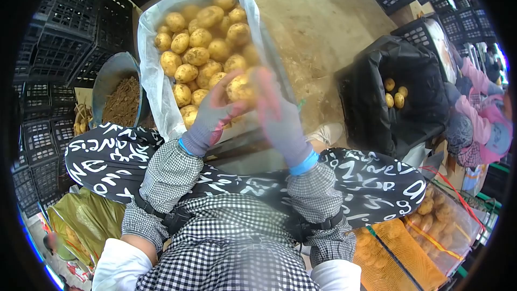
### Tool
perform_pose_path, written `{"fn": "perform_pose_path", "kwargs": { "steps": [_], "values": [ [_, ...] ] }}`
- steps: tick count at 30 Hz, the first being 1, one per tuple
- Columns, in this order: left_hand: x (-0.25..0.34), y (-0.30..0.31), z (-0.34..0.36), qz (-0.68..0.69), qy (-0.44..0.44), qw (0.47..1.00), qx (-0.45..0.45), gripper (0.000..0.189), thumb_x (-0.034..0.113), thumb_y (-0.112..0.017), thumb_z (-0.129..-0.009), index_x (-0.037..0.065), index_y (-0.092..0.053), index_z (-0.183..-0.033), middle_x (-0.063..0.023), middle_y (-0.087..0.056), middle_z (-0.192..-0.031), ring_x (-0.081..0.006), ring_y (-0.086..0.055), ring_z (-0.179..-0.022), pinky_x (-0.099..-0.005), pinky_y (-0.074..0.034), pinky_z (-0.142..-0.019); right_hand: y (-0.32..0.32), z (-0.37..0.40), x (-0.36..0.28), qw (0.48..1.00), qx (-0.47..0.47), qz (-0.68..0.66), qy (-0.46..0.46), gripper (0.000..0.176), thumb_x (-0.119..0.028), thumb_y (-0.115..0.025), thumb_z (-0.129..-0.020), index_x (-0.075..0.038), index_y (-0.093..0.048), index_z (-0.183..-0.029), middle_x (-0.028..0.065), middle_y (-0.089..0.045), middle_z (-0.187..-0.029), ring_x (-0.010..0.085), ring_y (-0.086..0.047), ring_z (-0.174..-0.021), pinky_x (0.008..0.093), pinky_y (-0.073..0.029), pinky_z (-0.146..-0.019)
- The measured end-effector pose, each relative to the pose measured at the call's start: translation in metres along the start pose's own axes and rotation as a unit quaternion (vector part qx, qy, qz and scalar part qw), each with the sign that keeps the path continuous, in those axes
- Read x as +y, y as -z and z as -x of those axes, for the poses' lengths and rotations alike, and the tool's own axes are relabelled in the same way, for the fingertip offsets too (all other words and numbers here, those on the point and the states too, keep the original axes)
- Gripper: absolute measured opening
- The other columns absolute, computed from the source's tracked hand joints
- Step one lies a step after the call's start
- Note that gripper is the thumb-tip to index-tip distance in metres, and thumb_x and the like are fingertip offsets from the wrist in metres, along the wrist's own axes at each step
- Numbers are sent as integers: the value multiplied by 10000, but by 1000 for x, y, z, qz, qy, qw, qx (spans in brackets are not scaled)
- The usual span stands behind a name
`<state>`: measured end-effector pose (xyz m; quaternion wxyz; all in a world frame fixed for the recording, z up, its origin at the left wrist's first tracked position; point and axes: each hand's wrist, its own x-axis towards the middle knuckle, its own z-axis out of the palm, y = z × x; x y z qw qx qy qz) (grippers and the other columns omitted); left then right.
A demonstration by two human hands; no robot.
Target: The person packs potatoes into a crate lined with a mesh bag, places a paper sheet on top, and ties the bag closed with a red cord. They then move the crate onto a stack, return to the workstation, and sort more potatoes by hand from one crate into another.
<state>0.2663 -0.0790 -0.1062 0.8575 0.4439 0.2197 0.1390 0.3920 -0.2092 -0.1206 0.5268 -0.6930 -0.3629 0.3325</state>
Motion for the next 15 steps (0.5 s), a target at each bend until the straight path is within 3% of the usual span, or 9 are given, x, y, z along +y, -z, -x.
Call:
{"fn": "perform_pose_path", "kwargs": {
  "steps": [2, 4, 7, 11, 13, 14, 15],
  "values": [
    [-2, 3, 0, -8, -3, 1000, -7, 719, 162, -733, -863, 34, -337, -1450, -94, -424, -1393, -153, -499, -1209, -296, -449, -1027, -3, 2, -11, 999, -20, 39, -26, 521, 5, -477, -923, -50, -424, -1438, 99, -620, -1266, 171, -638, -1034, 276, -487, -853],
    [-6, 5, 1, -30, -2, 1000, -1, 716, 192, -724, -874, 41, -334, -1456, -99, -433, -1388, -155, -507, -1201, -300, -463, -1014, -5, 3, -28, 997, -51, 47, -38, 501, 4, -487, -917, -42, -454, -1416, 102, -658, -1184, 179, -651, -997, 284, -492, -856],
    [-8, 5, 0, -30, 11, 999, 7, 695, 240, -694, -901, 69, -330, -1468, -100, -463, -1366, -157, -528, -1175, -302, -500, -968, 0, -1, -7, 994, 86, -65, -18, 495, -64, -500, -958, 5, -408, -1439, 48, -616, -952, 51, -501, -677, 174, -412, -598],
    [-2, -3, 3, 39, 30, 999, 7, 589, 273, -646, -938, 104, -395, -1444, -74, -496, -1346, -151, -563, -1109, -284, -544, -880, 11, -12, 3, 995, 95, -14, 25, 562, -115, -603, -901, 32, -420, -1412, 134, -604, -1175, 151, -591, -939, 257, -481, -814],
    [-1, -4, 4, 0, 23, 1000, 19, 508, 282, -627, -951, 110, -466, -1400, -58, -507, -1337, -138, -580, -1062, -272, -555, -841, -3, -5, -4, 996, 48, 19, 67, 628, -188, -694, -846, 24, -450, -1384, 156, -593, -1205, 217, -570, -1132, 313, -446, -962],
    [-4, -2, 4, -39, 12, 999, 19, 467, 289, -619, -955, 111, -504, -1372, -52, -512, -1331, -128, -587, -1035, -266, -558, -826, -8, -3, 5, 984, 65, 140, 86, 703, -241, -754, -788, 24, -457, -1367, 166, -581, -1221, 238, -570, -1133, 320, -450, -961],
    [-11, 3, 3, -58, -5, 998, 14, 426, 293, -613, -959, 116, -540, -1339, -45, -523, -1304, -113, -591, -988, -252, -554, -793, -10, -3, 3, 992, 55, 104, 42, 706, -241, -763, -778, 24, -463, -1359, 163, -584, -1215, 239, -573, -1128, 321, -454, -957]
  ]
}}
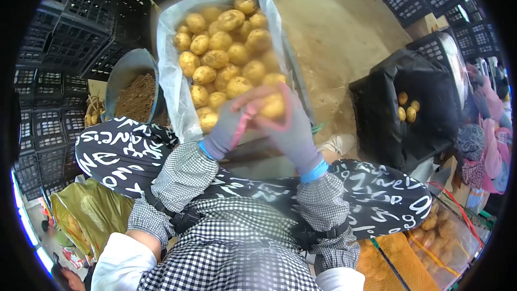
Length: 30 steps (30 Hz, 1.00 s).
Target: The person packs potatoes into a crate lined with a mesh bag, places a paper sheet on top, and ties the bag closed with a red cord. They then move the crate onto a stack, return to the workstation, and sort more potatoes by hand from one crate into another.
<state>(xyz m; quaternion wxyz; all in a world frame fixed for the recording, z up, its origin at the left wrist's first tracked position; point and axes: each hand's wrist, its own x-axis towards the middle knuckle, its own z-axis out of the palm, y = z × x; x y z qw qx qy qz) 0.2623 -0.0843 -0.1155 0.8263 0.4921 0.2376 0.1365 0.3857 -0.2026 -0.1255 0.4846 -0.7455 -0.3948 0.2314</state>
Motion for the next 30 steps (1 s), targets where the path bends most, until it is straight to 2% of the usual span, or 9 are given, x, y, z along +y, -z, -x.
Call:
{"fn": "perform_pose_path", "kwargs": {
  "steps": [5, 8, 10, 11, 13, 14, 16, 19, 30],
  "values": [
    [3, 28, -24, -273, -82, 951, 123, 366, 282, -635, -912, 117, -614, -1238, -69, -559, -1192, -148, -592, -950, -279, -528, -766, 30, -12, -10, 956, 65, -252, -131, 488, -178, -729, -813, -1, -561, -1235, 85, -642, -1046, 157, -634, -880, 270, -520, -764],
    [16, 89, -48, -581, -47, 771, 256, 445, 256, -700, -810, 102, -600, -1216, -144, -552, -1200, -284, -576, -1051, -395, -494, -889, 86, -28, 15, 833, 277, -450, -167, 279, -211, -657, -913, -15, -629, -1110, 19, -610, -822, 91, -489, -599, 238, -406, -542],
    [14, 119, -51, -708, 70, 652, 261, 473, 212, -720, -757, 89, -598, -1198, -179, -533, -1226, -352, -560, -1076, -422, -475, -930, 140, -32, 79, 754, 347, -556, -48, 253, -192, -631, -941, -21, -616, -1127, 98, -652, -1093, 174, -623, -942, 272, -519, -839],
    [12, 125, -49, -746, 94, 616, 233, 470, 185, -724, -738, 82, -602, -1180, -191, -524, -1234, -369, -554, -1079, -418, -476, -931, 157, -26, 107, 885, 412, -216, 0, 248, -176, -616, -945, -12, -611, -1131, 118, -640, -1136, 191, -618, -996, 292, -515, -880],
    [-4, 140, -54, -750, 58, 608, 255, 466, 147, -715, -726, 88, -605, -1175, -198, -518, -1235, -374, -554, -1075, -416, -477, -926, 168, -20, 120, 900, 432, -40, 55, 231, -130, -594, -943, 21, -607, -1117, 134, -626, -1155, 209, -614, -1011, 316, -513, -908],
    [-7, 143, -57, -751, 40, 603, 264, 466, 128, -710, -720, 92, -606, -1173, -202, -514, -1236, -377, -554, -1073, -414, -478, -924, 163, -20, 113, 872, 426, -233, 60, 219, -102, -588, -938, 46, -608, -1098, 130, -624, -1132, 208, -614, -974, 320, -515, -896],
    [5, 135, -56, -627, 63, 741, 232, 464, 226, -747, -772, 54, -593, -1175, -162, -571, -1169, -280, -590, -1010, -364, -500, -852, 128, -26, 38, 785, 418, -458, 4, 222, -40, -550, -927, 72, -602, -1112, 141, -605, -1115, 210, -620, -903, 319, -521, -848],
    [25, 101, -46, -219, 114, 959, 143, 513, 413, -669, -891, 16, -571, -1201, -57, -664, -965, -102, -616, -753, -248, -507, -598, 75, -20, 5, 917, 261, -294, -67, 352, -8, -585, -889, 32, -560, -1238, 87, -599, -1079, 138, -589, -837, 285, -511, -724],
    [44, 7, 3, -263, 64, 961, 49, 448, 396, -455, -1015, 7, -598, -1182, -58, -654, -985, -97, -627, -751, -233, -515, -581, 12, 0, -24, 933, -145, -328, -30, 784, -111, -777, -742, 10, -402, -1419, 125, -528, -1332, 184, -482, -1243, 314, -386, -1053]
  ]
}}
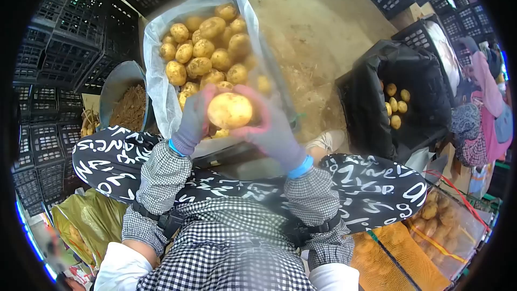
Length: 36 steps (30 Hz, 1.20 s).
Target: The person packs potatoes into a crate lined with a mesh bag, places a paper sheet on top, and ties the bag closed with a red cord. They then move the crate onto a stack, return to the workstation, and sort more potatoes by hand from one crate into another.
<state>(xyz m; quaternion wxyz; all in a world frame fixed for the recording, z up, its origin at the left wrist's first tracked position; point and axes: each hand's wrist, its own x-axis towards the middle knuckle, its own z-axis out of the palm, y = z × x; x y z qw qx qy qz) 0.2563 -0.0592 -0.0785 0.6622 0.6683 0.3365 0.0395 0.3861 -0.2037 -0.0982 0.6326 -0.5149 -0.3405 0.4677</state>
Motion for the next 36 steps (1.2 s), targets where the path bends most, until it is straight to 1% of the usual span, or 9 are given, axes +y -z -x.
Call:
{"fn": "perform_pose_path", "kwargs": {
  "steps": [2, 9, 15, 18, 24, 27, 30, 33, 36],
  "values": [
    [-22, 5, -6, 148, -35, 988, -7, 420, 365, -483, -1006, 24, -575, -1232, -73, -644, -1020, -92, -626, -796, -228, -521, -611, 1, 1, 3, 999, 6, 40, 6, 830, -84, -805, -729, 9, -378, -1435, 117, -493, -1373, 189, -476, -1262, 312, -385, -1061],
    [-1, 3, 3, 217, 4, 969, -121, 619, 202, -699, -890, 48, -405, -1413, -83, -561, -1220, -136, -583, -1061, -257, -509, -851, 7, -2, 9, 972, 91, 206, 59, 732, -69, -740, -744, -35, -442, -1413, 117, -526, -1357, 151, -512, -1207, 281, -422, -1011],
    [-18, 2, -2, 239, -94, 958, -125, 760, 182, -785, -812, 37, -380, -1439, -77, -500, -1309, -169, -527, -1170, -292, -457, -977, 6, -4, 9, 993, 82, -59, -64, 613, -114, -691, -864, -23, -446, -1418, 100, -552, -1307, 135, -536, -1129, 271, -444, -961],
    [-32, 1, -8, 197, -107, 967, -119, 770, 138, -800, -783, 40, -400, -1434, -64, -471, -1342, -166, -526, -1166, -272, -487, -926, 13, -4, 15, 995, 62, 7, -76, 542, -197, -625, -948, 35, -433, -1399, 118, -541, -1297, 165, -567, -1123, 291, -503, -927],
    [-29, -1, -6, 64, -167, 979, -102, 650, 82, -737, -796, 26, -468, -1385, -82, -452, -1294, -198, -444, -1274, -327, -346, -1099, 21, -5, 14, 984, 100, -90, -114, 511, -264, -583, -973, 20, -461, -1380, 87, -562, -1270, 158, -570, -1129, 312, -532, -896],
    [-28, -2, -10, 16, -220, 973, -61, 661, 23, -703, -789, 26, -445, -1397, -90, -439, -1320, -212, -410, -1315, -335, -329, -1115, 13, -6, 1, 942, 85, -208, -248, 576, -238, -655, -930, 6, -432, -1402, 86, -558, -1273, 154, -561, -1147, 295, -518, -912],
    [-23, -6, -9, 134, -187, 971, -66, 724, -6, -689, -789, 12, -367, -1436, -103, -410, -1378, -211, -379, -1348, -340, -318, -1127, 6, -2, 4, 991, 92, -76, -68, 711, -169, -757, -838, -15, -397, -1432, 79, -555, -1280, 135, -563, -1129, 259, -508, -893],
    [-17, -6, -8, 226, -137, 958, -110, 799, 5, -707, -797, 0, -280, -1473, -120, -374, -1431, -201, -372, -1355, -338, -327, -1122, 10, -5, 2, 994, 100, -1, -36, 808, -97, -821, -733, -19, -415, -1427, 75, -545, -1300, 119, -563, -1114, 238, -501, -873],
    [-17, -5, -7, 237, -116, 957, -120, 845, 50, -735, -812, -4, -233, -1490, -123, -361, -1450, -196, -396, -1335, -326, -355, -1102, 13, -4, 12, 986, 100, 133, 28, 743, -95, -784, -728, -14, -464, -1393, 116, -538, -1347, 177, -503, -1239, 310, -422, -1025]
  ]
}}
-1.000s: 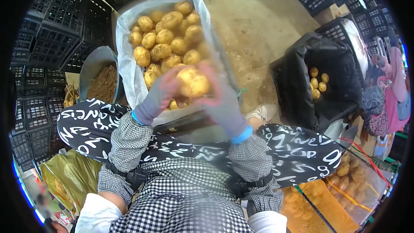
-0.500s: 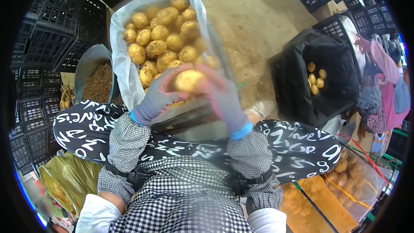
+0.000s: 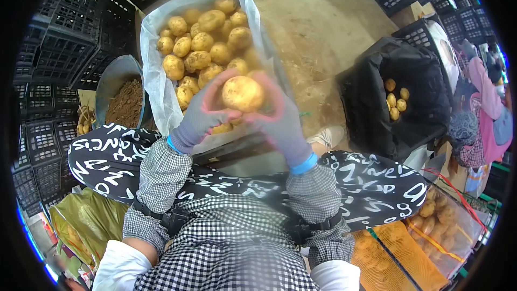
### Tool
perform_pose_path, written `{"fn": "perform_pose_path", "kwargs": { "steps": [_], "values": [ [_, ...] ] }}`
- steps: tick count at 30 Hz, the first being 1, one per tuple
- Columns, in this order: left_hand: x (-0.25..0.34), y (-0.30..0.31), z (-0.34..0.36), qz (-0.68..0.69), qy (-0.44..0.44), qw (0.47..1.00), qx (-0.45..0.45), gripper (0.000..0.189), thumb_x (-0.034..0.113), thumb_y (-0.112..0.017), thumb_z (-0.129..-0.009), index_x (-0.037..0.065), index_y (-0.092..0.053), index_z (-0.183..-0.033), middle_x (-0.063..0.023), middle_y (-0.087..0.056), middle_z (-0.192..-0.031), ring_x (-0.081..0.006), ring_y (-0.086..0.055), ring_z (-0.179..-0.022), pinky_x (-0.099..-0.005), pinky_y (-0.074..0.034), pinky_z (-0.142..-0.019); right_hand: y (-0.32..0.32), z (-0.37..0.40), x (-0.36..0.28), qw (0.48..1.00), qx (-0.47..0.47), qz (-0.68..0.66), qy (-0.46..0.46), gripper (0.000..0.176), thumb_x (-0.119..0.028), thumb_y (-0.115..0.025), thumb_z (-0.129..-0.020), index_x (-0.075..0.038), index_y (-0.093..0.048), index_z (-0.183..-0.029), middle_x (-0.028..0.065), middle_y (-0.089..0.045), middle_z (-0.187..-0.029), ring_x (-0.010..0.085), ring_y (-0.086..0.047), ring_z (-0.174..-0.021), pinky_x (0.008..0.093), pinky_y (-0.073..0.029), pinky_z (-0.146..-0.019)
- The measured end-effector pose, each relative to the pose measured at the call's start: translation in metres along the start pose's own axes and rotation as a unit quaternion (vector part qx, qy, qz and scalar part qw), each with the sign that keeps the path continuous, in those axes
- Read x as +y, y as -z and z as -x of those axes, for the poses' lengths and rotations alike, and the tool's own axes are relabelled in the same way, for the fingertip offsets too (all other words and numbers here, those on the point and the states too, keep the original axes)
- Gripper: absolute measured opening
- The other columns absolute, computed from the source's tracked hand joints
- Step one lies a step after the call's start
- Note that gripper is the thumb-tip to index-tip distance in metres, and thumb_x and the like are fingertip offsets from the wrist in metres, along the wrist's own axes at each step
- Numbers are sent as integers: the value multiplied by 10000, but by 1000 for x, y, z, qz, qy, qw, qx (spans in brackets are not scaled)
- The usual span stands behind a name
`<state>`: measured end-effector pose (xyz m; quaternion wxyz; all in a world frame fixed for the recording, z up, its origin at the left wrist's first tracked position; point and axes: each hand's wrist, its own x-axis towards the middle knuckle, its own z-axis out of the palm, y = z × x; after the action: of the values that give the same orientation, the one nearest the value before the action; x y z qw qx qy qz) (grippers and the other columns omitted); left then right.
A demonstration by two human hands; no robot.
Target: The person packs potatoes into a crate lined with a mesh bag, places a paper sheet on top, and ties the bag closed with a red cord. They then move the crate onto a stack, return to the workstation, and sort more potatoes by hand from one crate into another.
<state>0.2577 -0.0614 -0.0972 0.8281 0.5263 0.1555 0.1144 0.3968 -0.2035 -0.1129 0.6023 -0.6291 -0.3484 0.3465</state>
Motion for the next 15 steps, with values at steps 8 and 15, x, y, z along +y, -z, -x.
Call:
{"fn": "perform_pose_path", "kwargs": {
  "steps": [8, 15],
  "values": [
    [-2, 6, 7, 65, 70, 995, 15, 717, 313, -661, -924, 59, -302, -1490, -107, -479, -1362, -190, -544, -1192, -337, -483, -994, 1, 0, -3, 999, -10, 34, 2, 702, -167, -769, -804, -21, -453, -1415, 77, -557, -1296, 133, -544, -1136, 257, -438, -958],
    [-12, 10, 3, 12, 58, 997, 52, 720, 550, -554, -927, 60, -388, -1428, -94, -506, -1323, -218, -582, -1124, -389, -547, -902, 2, 1, -5, 986, 0, -116, -119, 487, -282, -570, -985, 15, -498, -1365, 62, -580, -1239, 125, -548, -1108, 256, -441, -946]
  ]
}}
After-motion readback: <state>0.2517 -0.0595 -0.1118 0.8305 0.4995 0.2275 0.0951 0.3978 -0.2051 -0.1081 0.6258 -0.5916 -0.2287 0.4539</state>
